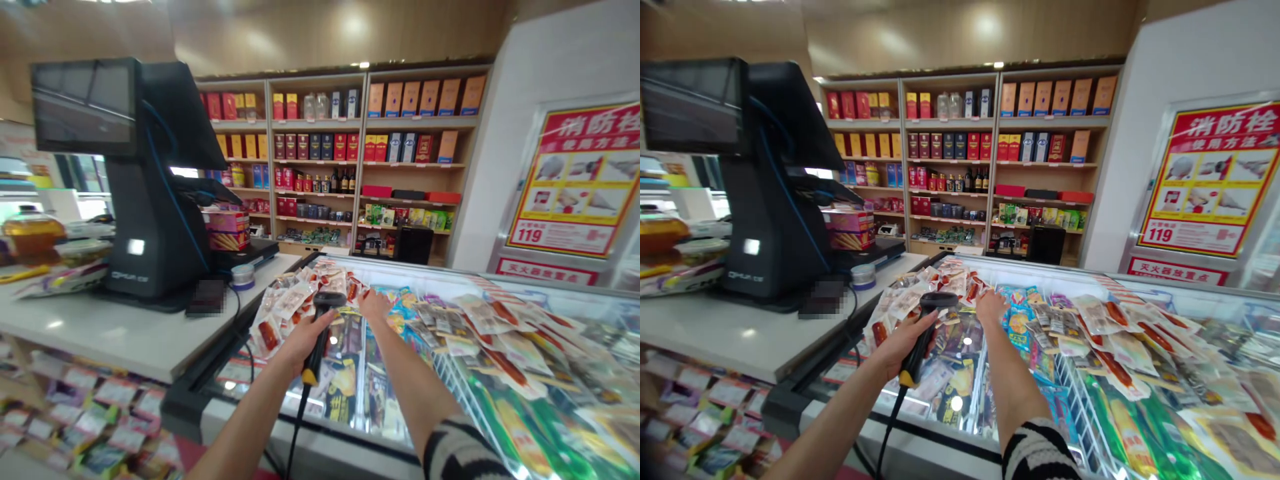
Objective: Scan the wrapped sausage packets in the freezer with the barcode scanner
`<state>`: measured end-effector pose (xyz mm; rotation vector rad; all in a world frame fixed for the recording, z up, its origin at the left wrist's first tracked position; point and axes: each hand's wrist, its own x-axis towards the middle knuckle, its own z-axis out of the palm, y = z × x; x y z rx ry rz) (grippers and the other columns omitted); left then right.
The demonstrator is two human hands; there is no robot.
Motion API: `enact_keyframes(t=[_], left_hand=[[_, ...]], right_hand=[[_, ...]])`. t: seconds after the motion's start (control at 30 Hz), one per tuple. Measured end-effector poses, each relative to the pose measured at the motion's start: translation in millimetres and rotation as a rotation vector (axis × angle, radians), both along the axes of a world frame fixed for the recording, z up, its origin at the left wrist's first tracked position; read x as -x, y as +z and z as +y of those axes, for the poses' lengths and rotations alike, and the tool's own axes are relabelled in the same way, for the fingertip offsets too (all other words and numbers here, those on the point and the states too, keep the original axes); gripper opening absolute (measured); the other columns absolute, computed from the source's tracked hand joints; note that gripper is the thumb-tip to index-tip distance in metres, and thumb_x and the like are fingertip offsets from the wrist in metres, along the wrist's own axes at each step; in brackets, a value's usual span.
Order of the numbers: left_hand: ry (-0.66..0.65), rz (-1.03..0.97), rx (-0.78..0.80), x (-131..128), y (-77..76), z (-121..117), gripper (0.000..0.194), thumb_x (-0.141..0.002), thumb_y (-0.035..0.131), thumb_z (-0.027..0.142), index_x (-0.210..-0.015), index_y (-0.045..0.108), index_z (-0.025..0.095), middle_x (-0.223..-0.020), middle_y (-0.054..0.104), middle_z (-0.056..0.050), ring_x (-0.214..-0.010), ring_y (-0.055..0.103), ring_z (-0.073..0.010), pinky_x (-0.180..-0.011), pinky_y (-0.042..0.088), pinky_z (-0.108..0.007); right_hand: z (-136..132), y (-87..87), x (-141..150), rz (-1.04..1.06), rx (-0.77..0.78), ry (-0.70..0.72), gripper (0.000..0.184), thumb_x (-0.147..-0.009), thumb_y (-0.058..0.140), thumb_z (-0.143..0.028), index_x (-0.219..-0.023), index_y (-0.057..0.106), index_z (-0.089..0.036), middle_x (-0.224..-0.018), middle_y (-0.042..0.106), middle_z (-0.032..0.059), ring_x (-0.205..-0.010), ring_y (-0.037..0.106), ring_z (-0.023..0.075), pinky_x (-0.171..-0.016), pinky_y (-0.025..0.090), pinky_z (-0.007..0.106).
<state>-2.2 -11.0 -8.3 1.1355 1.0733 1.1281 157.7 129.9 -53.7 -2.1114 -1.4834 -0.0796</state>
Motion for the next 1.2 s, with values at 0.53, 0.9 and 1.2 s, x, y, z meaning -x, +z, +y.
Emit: enact_keyframes(t=[0.53,0.9,1.2], left_hand=[[-0.002,0.02,-0.011,3,-2.2,-4,0.039,-0.063,0.055,0.053,-0.067,0.046,0.015,-0.052,0.051,0.002,-0.04,0.044,-0.0068,-0.037,0.035,-0.019],[-0.025,0.015,-0.007,-9,0.2,9,0.038,-0.062,0.057,0.052,-0.065,0.047,0.015,-0.048,0.049,0.003,-0.038,0.044,-0.0068,-0.037,0.034,-0.019],[-0.076,-0.044,-0.01,-25,10.5,-3,0.036,-0.061,0.06,0.049,-0.064,0.044,0.016,-0.049,0.048,0.003,-0.037,0.043,-0.0062,-0.036,0.034,-0.019]], right_hand=[[-8,-6.8,-18,-0.099,-0.021,0.039,0.039,-0.079,0.035,-0.039,-0.099,0.059,-0.014,-0.098,0.058,0.0154,-0.096,0.05,0.0269,-0.078,0.036,0.042],[3,-12.0,-23,-0.068,0.104,0.098,0.042,-0.076,0.042,-0.044,-0.096,0.058,-0.01,-0.095,0.06,0.0167,-0.094,0.053,0.0263,-0.073,0.041,0.034],[-58,-12.0,-49,-0.158,-0.114,0.061,0.027,-0.079,0.04,-0.035,-0.09,0.051,-0.013,-0.087,0.058,0.0125,-0.088,0.054,0.022,-0.071,0.037,0.03]])
